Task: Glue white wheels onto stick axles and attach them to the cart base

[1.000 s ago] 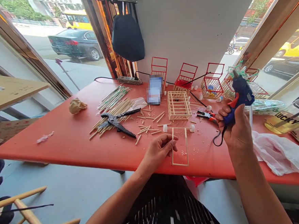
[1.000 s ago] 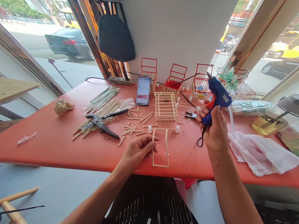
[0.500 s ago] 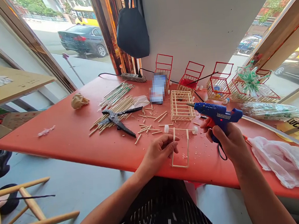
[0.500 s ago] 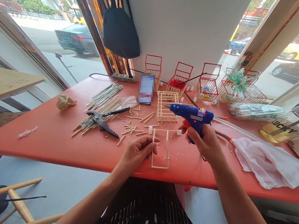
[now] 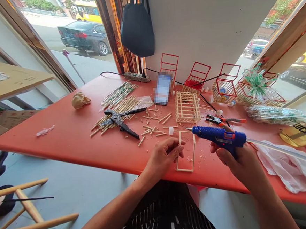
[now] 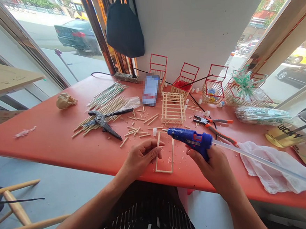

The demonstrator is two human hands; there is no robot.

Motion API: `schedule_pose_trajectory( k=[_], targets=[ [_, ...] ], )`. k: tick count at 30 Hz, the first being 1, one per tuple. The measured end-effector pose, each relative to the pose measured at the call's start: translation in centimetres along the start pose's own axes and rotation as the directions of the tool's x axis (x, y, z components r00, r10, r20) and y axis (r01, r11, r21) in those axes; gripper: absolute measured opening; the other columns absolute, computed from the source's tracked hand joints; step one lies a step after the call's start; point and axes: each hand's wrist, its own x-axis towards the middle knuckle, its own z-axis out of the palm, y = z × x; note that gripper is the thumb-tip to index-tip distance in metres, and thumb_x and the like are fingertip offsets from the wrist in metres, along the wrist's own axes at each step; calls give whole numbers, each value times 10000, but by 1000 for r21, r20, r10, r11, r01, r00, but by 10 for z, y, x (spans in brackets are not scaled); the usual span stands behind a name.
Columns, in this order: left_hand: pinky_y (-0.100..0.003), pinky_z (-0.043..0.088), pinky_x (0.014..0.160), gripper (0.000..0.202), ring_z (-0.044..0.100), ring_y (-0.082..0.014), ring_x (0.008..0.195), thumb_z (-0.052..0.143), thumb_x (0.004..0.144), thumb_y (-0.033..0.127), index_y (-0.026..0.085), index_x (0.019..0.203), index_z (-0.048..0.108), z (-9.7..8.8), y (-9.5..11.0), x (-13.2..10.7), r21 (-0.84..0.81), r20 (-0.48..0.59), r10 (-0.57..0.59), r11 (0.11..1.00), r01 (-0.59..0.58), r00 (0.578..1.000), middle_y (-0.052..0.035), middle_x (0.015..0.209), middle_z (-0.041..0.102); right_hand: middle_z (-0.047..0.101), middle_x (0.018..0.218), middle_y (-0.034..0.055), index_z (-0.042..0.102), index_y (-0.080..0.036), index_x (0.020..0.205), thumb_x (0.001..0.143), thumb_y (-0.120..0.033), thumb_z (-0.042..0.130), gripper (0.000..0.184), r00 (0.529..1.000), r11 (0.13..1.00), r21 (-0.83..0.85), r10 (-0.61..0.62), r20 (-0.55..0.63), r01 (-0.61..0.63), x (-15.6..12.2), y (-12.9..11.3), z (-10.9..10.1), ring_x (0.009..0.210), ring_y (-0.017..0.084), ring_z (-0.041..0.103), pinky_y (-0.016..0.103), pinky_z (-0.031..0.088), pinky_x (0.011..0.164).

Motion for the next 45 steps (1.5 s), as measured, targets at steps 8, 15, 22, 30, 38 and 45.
schedule_pose_trajectory(
  k=[8,15,22,30,38,45],
  targets=[
    [-204,416,534,222,518,-83,541,626,910,346,134,965,659,0,0,0,-21,12,-11,1000,11,1000,-5,699,659,703,620,36,695,-209,792,901,-586,570,412,999,997,-69,-25,21,27,5,-17,0,476,176,599,281,459,457],
    [-207,421,537,208,526,-86,537,625,911,345,139,929,655,1,1,1,-11,6,4,1000,-4,1000,-9,694,662,740,689,62,674,-222,750,902,-638,541,462,999,990,-133,-34,21,37,6,-12,3,540,200,656,288,464,475],
    [-208,422,536,213,527,-88,534,629,907,342,135,947,661,1,1,0,-11,-1,7,1000,-7,1000,-8,689,662,743,713,72,630,-218,731,935,-634,505,480,998,984,-170,-54,42,60,5,-12,2,565,202,660,285,438,477],
    [-201,422,538,221,516,-80,541,626,905,330,125,972,674,0,1,0,22,-3,8,1000,-8,1000,-7,696,670,715,665,73,620,-196,727,967,-584,492,474,992,969,-213,-125,26,128,5,-13,3,535,190,638,278,427,468],
    [-201,417,530,232,515,-80,535,624,903,330,122,989,683,0,-1,1,11,-1,8,1000,-8,1000,-10,695,675,682,617,47,597,-209,754,981,-554,501,425,980,953,-232,-198,15,196,6,-12,3,504,194,629,284,429,450],
    [-197,420,533,237,512,-76,536,623,899,325,116,992,683,1,-1,1,11,-5,10,1000,-10,1000,-9,695,674,602,545,1,581,-219,769,996,-548,483,412,975,944,-247,-222,17,220,5,-10,4,446,175,568,285,419,425]
  ],
)
